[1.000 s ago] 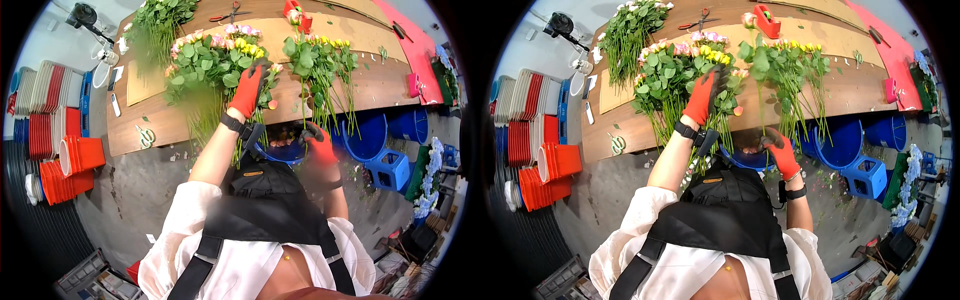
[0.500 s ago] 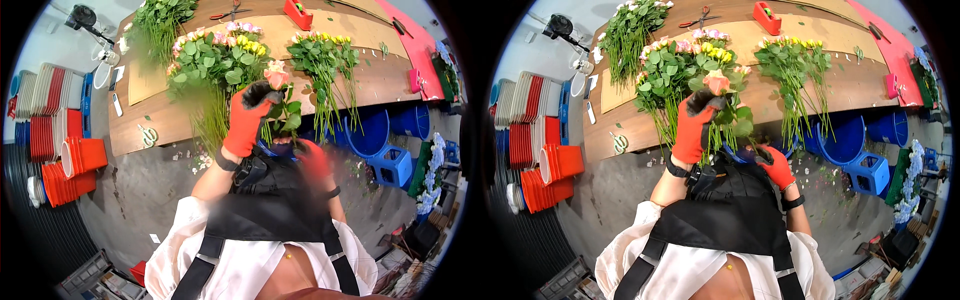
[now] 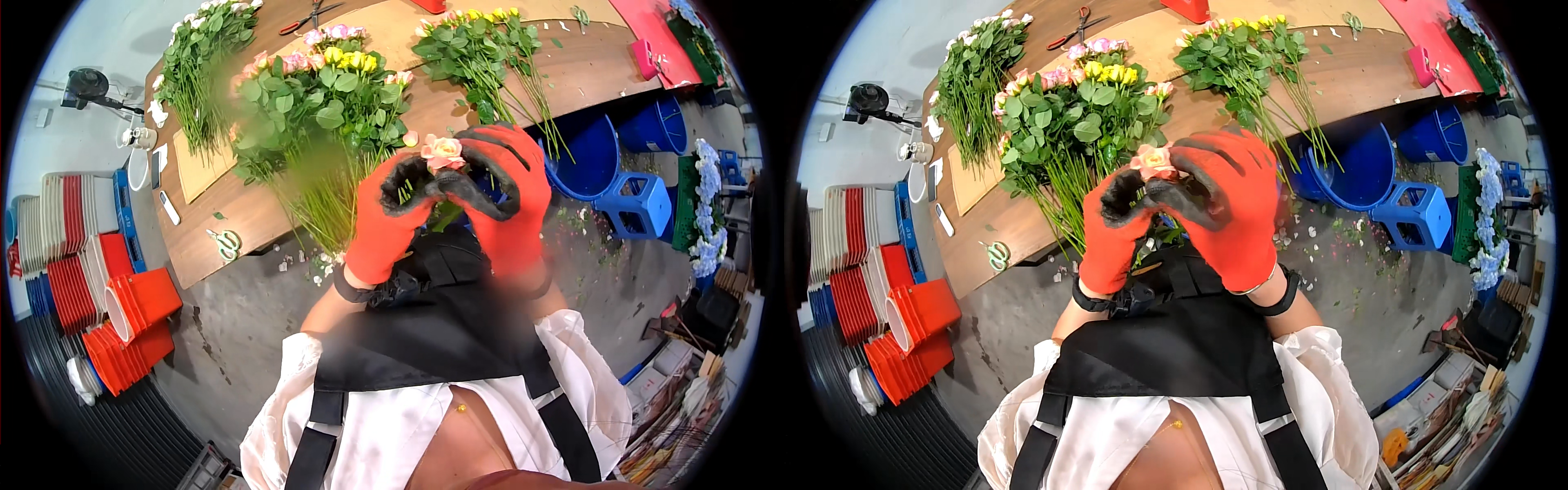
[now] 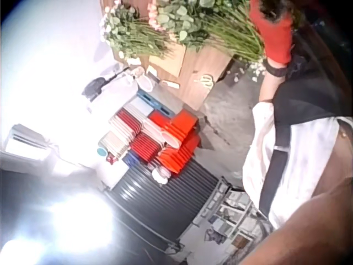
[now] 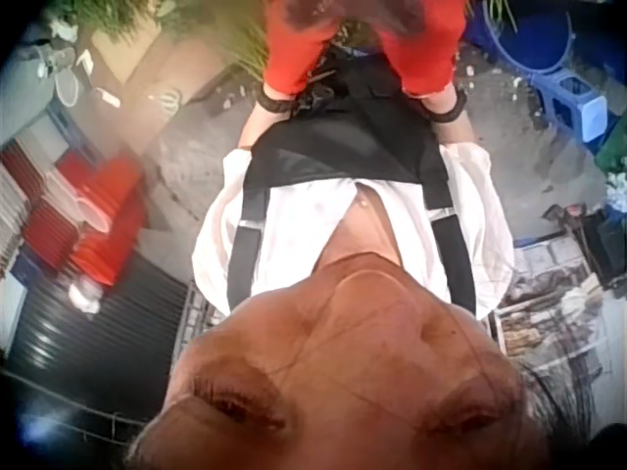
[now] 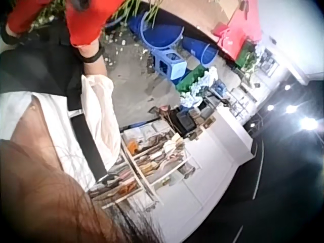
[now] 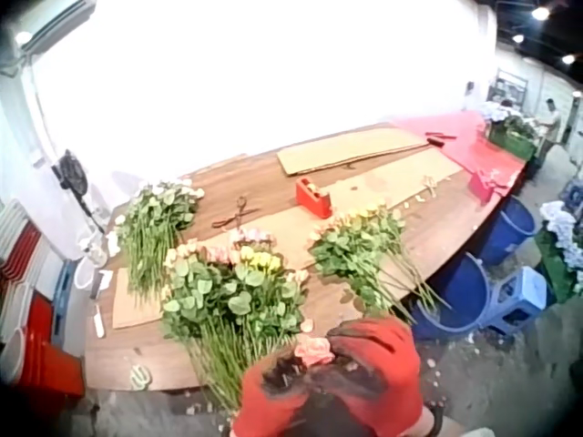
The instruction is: Inspecting and cleaning rose blossoms by removing outer petals and checking for quality.
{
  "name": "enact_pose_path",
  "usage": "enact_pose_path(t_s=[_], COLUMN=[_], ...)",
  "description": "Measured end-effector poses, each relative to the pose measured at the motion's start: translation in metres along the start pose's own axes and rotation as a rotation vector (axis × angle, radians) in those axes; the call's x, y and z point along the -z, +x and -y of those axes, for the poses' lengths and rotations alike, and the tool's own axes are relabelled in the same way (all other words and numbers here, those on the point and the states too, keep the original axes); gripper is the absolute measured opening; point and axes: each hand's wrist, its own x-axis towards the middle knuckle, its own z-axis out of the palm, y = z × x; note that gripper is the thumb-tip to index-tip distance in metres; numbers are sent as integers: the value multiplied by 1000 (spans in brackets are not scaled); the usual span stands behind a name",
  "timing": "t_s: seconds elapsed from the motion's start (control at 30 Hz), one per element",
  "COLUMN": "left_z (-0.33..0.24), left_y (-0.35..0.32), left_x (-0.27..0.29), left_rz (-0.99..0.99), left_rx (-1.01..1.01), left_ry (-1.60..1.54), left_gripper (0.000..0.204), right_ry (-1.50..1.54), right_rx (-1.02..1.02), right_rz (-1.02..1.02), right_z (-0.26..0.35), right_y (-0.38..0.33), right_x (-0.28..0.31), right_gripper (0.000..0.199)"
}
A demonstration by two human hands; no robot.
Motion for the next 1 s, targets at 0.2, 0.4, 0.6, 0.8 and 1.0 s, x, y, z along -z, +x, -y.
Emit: enact_pose_path(t_s=[0.2,0.4,0.6,0.8,1.0], left_z=[0,19,4,-3,-1], left_y=[-8,-9,-6,-4,-6], left_x=[-11,-3,-3,-3,-7], left_rz=[-57,45,-1,-30,-91], left_rx=[46,154,183,-116,-311], left_ry=[-112,-285,-467,34,324], left_gripper=[26,24,28,28,30], right_ry=[19,205,699,600,147], right_rx=[-25,-215,-451,-316,-120], right_rz=[-128,-251,-231,-51,-86], right_z=[4,4,-20,0,0], right_y=[-13,-33,-44,-15,-17], right_x=[-6,-22,-12,17,6], right_gripper=[39,43,35,37,42])
